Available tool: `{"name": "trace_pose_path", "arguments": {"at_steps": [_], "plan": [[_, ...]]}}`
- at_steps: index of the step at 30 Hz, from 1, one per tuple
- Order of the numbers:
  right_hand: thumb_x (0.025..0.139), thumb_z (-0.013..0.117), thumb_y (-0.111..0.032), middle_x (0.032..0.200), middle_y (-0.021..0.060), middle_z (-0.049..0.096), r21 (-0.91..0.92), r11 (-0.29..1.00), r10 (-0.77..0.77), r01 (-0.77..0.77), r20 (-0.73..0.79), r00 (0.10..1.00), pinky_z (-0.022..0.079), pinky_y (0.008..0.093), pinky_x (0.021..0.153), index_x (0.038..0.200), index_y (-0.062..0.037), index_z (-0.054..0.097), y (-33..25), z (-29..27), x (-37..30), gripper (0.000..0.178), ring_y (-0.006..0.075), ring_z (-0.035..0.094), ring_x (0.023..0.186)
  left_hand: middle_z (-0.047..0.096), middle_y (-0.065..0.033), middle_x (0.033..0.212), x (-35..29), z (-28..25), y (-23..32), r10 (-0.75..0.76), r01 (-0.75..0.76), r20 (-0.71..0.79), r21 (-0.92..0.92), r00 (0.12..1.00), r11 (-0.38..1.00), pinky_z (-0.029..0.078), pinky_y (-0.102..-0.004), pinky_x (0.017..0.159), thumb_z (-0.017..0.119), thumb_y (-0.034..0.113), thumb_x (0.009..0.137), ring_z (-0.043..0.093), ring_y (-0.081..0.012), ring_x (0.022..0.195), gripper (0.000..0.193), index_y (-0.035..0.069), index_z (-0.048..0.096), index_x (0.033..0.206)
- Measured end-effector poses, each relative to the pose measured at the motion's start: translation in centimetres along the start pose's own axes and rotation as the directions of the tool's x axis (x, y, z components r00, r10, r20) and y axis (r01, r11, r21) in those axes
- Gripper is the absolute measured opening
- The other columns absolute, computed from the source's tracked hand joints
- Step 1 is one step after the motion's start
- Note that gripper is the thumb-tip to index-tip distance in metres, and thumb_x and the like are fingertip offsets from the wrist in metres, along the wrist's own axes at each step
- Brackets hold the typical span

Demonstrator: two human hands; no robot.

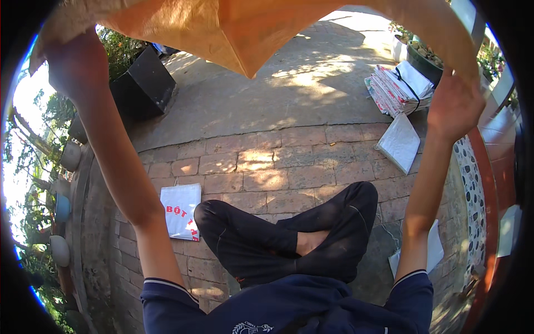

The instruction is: Pushing a wheelbarrow with bags and then folding individual sacks while sitting on the ground.

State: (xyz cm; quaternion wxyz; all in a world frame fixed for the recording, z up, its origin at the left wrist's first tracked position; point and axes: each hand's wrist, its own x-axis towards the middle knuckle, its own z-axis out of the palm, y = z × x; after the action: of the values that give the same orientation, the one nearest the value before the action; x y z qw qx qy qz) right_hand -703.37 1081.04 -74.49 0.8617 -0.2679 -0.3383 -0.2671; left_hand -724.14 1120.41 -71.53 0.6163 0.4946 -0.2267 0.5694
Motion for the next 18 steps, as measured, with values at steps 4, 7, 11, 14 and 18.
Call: {"name": "trace_pose_path", "arguments": {"at_steps": [4,7,11,14,18], "plan": [[0.086,0.054,-0.017,0.055,-0.003,0.051,-0.503,0.573,0.687,-0.647,-0.136,0.714,0.032,0.021,0.055,0.061,0.0023,0.062,3.1,-12.9,-18.2,0.032,0.0034,0.044,0.056,0.039,-0.0069,0.136,-16.8,-7.6,1.8,-0.116,0.222,-0.481,0.169,0.869,0.96,0.036,-0.0419,0.1,0.042,0.037,0.095,0.04,-0.0223,0.123,0.051,0.01,0.03,0.136],[0.084,0.056,-0.022,0.051,0.0107,0.057,-0.828,0.188,0.827,-0.529,-0.158,0.54,0.039,0.0278,0.057,0.057,0.0067,0.06,2.4,-14.1,-25.0,0.04,0.0143,0.051,0.05,0.046,-0.0062,0.128,-30.3,-10.7,2.8,-0.318,0.524,-0.675,0.119,0.665,0.843,0.041,-0.0379,0.093,0.038,0.036,0.096,0.048,-0.0214,0.113,0.043,0.01,0.036,0.131],[0.083,0.056,-0.021,0.061,0.0148,0.061,-0.831,0.081,0.895,-0.55,-0.182,0.407,0.041,0.0291,0.062,0.058,0.0088,0.06,1.8,-17.9,-28.4,0.039,0.0182,0.057,0.061,0.045,-0.0085,0.13,-36.9,-10.1,4.7,-0.337,0.635,-0.786,0.089,0.517,0.767,0.039,-0.0388,0.095,0.038,0.036,0.096,0.046,-0.0228,0.116,0.044,0.008,0.036,0.13],[0.086,0.052,-0.016,0.067,0.0073,0.064,-0.771,0.067,0.943,-0.633,-0.159,0.293,0.046,0.0233,0.056,0.079,0.0094,0.064,0.8,-18.0,-29.0,0.029,0.011,0.058,0.059,0.043,-0.0094,0.132,-38.1,-9.4,5.7,-0.344,0.631,-0.815,0.034,0.466,0.775,0.037,-0.0406,0.097,0.038,0.037,0.096,0.043,-0.0239,0.121,0.047,0.006,0.034,0.131],[0.085,0.054,-0.017,0.069,0.0131,0.065,-0.774,0.069,0.97,-0.629,-0.096,0.224,0.045,0.0266,0.058,0.07,0.0107,0.063,-0.7,-16.3,-28.3,0.033,0.0153,0.059,0.058,0.041,-0.0101,0.134,-37.4,-8.3,7.2,-0.296,0.581,-0.802,0.077,0.518,0.81,0.036,-0.0408,0.098,0.037,0.039,0.096,0.042,-0.0243,0.121,0.05,0.004,0.033,0.132]]}}
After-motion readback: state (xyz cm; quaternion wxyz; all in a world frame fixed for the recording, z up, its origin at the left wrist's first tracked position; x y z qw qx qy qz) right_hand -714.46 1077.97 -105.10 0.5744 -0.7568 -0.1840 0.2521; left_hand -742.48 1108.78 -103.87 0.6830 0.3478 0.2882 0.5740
